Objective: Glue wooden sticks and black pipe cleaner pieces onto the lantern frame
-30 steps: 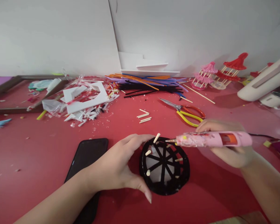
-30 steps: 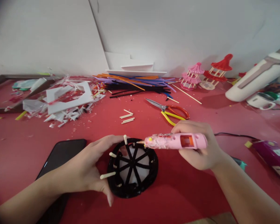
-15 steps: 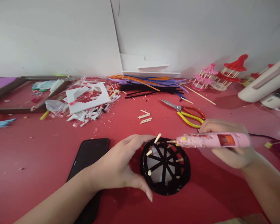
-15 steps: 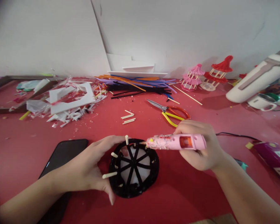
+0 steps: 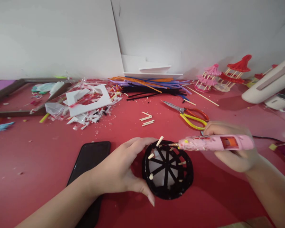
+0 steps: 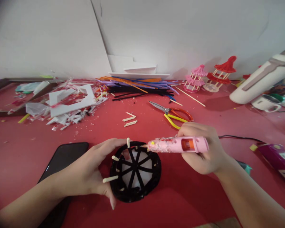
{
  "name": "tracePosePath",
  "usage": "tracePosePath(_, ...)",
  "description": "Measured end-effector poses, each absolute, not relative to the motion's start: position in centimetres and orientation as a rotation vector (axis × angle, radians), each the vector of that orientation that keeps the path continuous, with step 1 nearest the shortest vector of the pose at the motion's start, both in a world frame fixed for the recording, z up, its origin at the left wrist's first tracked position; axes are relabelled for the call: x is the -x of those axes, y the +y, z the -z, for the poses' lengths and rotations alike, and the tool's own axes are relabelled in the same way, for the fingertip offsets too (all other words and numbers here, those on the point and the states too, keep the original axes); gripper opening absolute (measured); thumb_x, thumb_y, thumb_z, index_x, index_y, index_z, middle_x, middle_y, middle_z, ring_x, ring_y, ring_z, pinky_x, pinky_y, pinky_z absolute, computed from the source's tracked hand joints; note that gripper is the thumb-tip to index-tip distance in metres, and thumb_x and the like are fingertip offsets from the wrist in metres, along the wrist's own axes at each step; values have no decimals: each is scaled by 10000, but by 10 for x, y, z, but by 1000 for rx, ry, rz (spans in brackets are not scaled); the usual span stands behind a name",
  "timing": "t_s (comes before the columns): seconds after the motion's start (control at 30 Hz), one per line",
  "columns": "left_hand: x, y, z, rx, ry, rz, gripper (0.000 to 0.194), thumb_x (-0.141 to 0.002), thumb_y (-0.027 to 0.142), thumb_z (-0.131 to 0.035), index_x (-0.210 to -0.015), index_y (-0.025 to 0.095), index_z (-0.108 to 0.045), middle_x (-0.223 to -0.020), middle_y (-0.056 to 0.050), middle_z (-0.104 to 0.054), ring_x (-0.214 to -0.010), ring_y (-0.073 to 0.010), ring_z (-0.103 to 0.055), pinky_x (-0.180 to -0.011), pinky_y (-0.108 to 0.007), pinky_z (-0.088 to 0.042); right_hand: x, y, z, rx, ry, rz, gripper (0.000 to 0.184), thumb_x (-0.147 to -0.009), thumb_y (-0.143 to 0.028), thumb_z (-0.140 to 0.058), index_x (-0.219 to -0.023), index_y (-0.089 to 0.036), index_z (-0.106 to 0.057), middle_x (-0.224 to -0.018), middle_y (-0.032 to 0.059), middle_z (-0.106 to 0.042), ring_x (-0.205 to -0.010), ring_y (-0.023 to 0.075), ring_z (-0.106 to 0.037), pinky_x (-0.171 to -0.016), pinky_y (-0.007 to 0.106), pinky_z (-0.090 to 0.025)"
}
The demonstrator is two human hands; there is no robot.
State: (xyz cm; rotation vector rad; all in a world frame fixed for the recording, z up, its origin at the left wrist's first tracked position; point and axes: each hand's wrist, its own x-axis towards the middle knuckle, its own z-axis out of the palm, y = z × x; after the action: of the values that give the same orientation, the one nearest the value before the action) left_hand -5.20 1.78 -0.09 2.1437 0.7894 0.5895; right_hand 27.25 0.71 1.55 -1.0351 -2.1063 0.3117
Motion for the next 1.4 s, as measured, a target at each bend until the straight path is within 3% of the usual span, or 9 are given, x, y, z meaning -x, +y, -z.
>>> tracePosePath(0.47, 51, 19, 0, -2163, 777, -597, 987, -538, 549, -924, -1371, 290, -461, -1236, -92, -657, -1065, -275, -676, -951, -420, -568, -276, 6, -17, 966, -2209, -260, 114, -746, -139, -567, -793, -227, -513, -689, 19, -545, -557, 159, -486, -505, 319, -378)
tracePosePath(0.6, 52, 18, -1, -2158, 771, -580, 996, -533, 558, -921, -1374, 297, -456, -1243, -89, -651, -1069, -276, -672, -955, -421, -565, -282, 6, -17, 923, -2264, -247, 95, -773, -163, -578, -831, -237, -570, -731, 30, -624, -607, 187, -602, -557, 337, -478)
tracePosePath(0.77, 52, 16, -1, -2110, 810, -562, 1025, -516, 606, -905, -1378, 290, -449, -1237, -82, -657, -1083, -282, -673, -1005, -443, -541, -292, 12, -9, 1091, -2099, 16, 251, -796, -180, -632, -1033, -260, -634, -880, 37, -745, -682, 196, -701, -580, 299, -541)
tracePosePath(0.87, 52, 17, 0, -2082, 760, -559, 976, -523, 607, -901, -1343, 287, -480, -1212, -68, -674, -1088, -276, -676, -1018, -432, -535, -286, 20, -1, 1249, -2204, 98, 323, -808, -199, -580, -1127, -202, -629, -995, 96, -757, -806, 242, -723, -677, 354, -570)
tracePosePath(1.0, 51, 18, 0, -2070, 737, -534, 892, -590, 574, -888, -1332, 268, -499, -1235, -78, -672, -1104, -269, -670, -1019, -409, -528, -270, 27, 13, 1404, -2436, 138, 430, -802, -85, -451, -1185, -138, -639, -1143, 148, -720, -1049, 291, -679, -879, 454, -519)
tracePosePath(1.2, 53, 20, -2, -2168, 731, -528, 766, -691, 476, -870, -1328, 255, -507, -1252, -86, -655, -1125, -259, -639, -983, -367, -519, -259, 31, 4, 1568, -2557, 117, 534, -793, -27, -424, -1238, -177, -679, -1087, 108, -701, -1026, 277, -614, -888, 444, -432)
tracePosePath(1.27, 53, 21, -2, -2199, 746, -523, 766, -689, 487, -869, -1324, 254, -509, -1249, -87, -648, -1133, -264, -625, -972, -369, -517, -255, 31, -7, 1576, -2569, 124, 513, -786, -26, -447, -1181, -213, -715, -1025, 85, -691, -1003, 265, -598, -879, 424, -408)
tracePosePath(1.4, 53, 22, 1, -2231, 715, -528, 744, -716, 500, -847, -1324, 250, -500, -1218, -76, -653, -1101, -248, -632, -946, -349, -515, -230, 43, -26, 1533, -2542, 99, 281, -831, -89, -522, -941, -201, -755, -906, 60, -702, -924, 237, -612, -862, 390, -376)
